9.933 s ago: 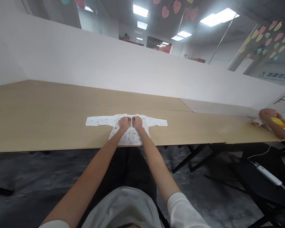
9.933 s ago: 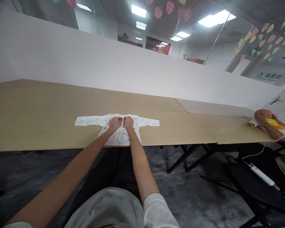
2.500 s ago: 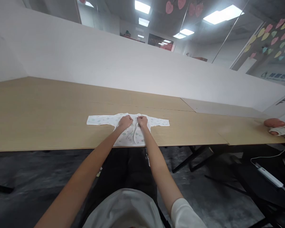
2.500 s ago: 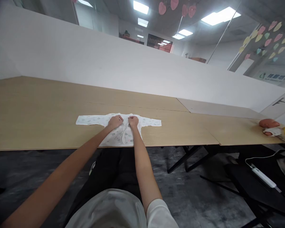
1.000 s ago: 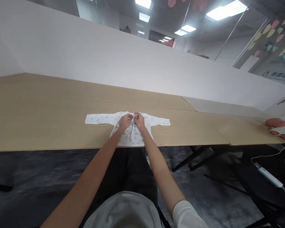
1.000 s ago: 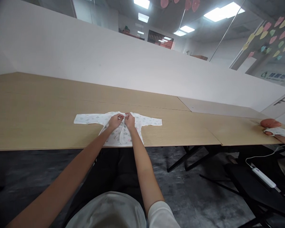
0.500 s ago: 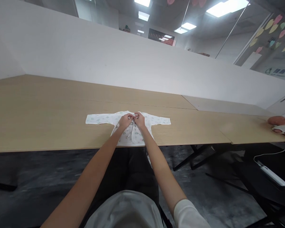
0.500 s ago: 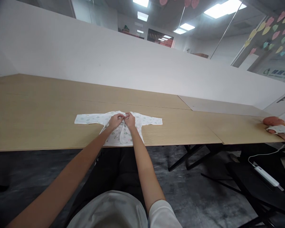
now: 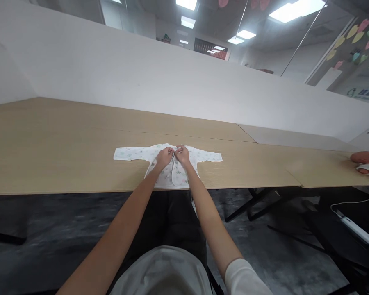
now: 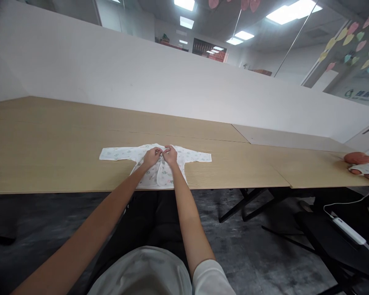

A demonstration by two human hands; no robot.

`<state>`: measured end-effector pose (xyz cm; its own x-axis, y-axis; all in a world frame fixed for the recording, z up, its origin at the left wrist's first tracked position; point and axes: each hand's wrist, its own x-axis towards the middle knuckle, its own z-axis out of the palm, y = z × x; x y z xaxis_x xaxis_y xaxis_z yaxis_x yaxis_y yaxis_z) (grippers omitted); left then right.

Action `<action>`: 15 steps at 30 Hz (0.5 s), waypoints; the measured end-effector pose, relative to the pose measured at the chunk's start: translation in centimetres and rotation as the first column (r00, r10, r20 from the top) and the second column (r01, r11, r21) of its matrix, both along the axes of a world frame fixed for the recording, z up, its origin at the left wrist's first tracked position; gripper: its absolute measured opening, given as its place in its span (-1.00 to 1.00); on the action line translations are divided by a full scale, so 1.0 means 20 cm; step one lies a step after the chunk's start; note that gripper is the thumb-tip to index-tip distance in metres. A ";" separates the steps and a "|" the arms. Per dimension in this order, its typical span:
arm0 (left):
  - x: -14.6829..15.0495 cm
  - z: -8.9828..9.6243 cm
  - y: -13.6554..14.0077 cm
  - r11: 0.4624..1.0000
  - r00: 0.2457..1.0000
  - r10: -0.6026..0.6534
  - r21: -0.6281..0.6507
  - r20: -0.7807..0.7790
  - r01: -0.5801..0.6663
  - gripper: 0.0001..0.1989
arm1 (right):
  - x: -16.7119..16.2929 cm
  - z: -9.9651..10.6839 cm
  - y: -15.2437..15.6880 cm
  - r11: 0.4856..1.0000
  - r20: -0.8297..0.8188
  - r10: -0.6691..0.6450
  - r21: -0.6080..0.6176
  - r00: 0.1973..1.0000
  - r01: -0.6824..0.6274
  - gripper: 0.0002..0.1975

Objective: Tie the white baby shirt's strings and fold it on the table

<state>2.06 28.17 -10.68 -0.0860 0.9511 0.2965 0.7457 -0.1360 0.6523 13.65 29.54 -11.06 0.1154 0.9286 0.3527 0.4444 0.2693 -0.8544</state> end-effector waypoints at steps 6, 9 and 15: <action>0.00 0.00 -0.01 1.000 1.000 0.004 -0.011 -0.023 -0.004 -0.73 | -0.01 -0.01 0.01 1.000 -0.019 -0.013 0.004 1.000 0.013 -0.75; 0.00 0.01 -0.01 1.000 0.999 0.014 -0.013 -0.030 -0.014 -0.74 | 0.00 -0.01 0.02 1.000 -0.031 0.001 0.014 1.000 -0.001 -0.75; 0.01 0.03 -0.02 0.998 0.998 0.046 -0.044 -0.048 -0.048 -0.75 | 0.01 -0.02 0.02 0.999 -0.084 0.030 -0.042 0.996 -0.033 -0.76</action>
<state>2.26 27.73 -10.08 -0.1183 0.9589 0.2579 0.7803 -0.0708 0.6214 13.86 29.88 -11.38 0.1131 0.9465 0.3022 0.3635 0.2437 -0.8991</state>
